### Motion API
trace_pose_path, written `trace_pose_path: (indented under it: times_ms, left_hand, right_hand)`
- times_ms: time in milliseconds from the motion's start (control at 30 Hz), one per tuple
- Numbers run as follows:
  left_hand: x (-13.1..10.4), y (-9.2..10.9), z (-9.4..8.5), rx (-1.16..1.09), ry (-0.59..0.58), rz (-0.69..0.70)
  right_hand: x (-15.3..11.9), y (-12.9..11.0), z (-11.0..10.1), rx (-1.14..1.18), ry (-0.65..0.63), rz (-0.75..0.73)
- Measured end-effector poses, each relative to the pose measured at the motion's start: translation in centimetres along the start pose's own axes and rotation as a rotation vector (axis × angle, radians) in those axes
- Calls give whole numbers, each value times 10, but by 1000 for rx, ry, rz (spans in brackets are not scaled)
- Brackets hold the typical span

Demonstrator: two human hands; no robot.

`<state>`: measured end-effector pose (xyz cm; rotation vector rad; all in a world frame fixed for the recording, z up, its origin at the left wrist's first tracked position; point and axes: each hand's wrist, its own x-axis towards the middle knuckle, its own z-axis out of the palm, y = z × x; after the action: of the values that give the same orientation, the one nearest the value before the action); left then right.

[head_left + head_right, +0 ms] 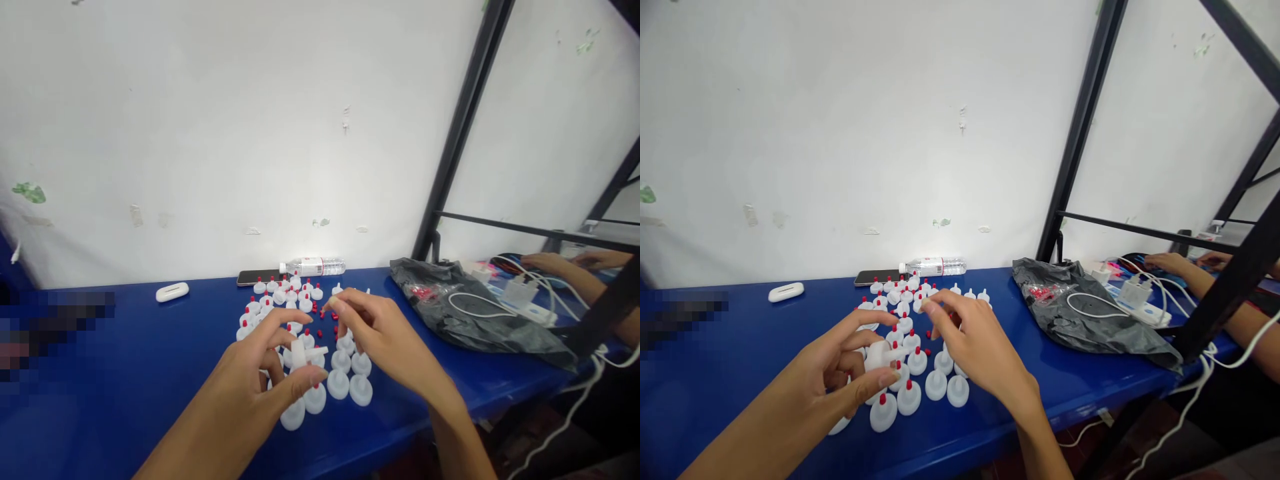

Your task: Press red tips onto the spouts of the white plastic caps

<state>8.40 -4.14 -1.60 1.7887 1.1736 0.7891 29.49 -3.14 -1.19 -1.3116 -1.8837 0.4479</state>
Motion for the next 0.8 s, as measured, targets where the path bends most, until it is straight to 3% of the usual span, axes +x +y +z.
trace_pose_path:
  times_ms: [100, 233, 333, 533, 667, 800]
  left_hand:
    - [1, 2, 3, -23, -49, 1]
    - [2, 6, 5, -26, -50, 19]
    - [2, 4, 4, 127, 7, 73]
    - [8, -20, 14, 545, 46, 208]
    - [12, -33, 26, 726, 4, 172]
    - [13, -29, 30, 833, -44, 139]
  right_hand:
    - [-14, -19, -6, 147, -153, -29]
    - [-22, -28, -9, 93, -120, -44]
    - [-24, -23, -13, -57, -149, -8]
    - [-34, -9, -9, -362, -410, 24]
    - [-33, -9, 2, -401, -415, 55]
    - [-31, -10, -2, -383, -402, 67]
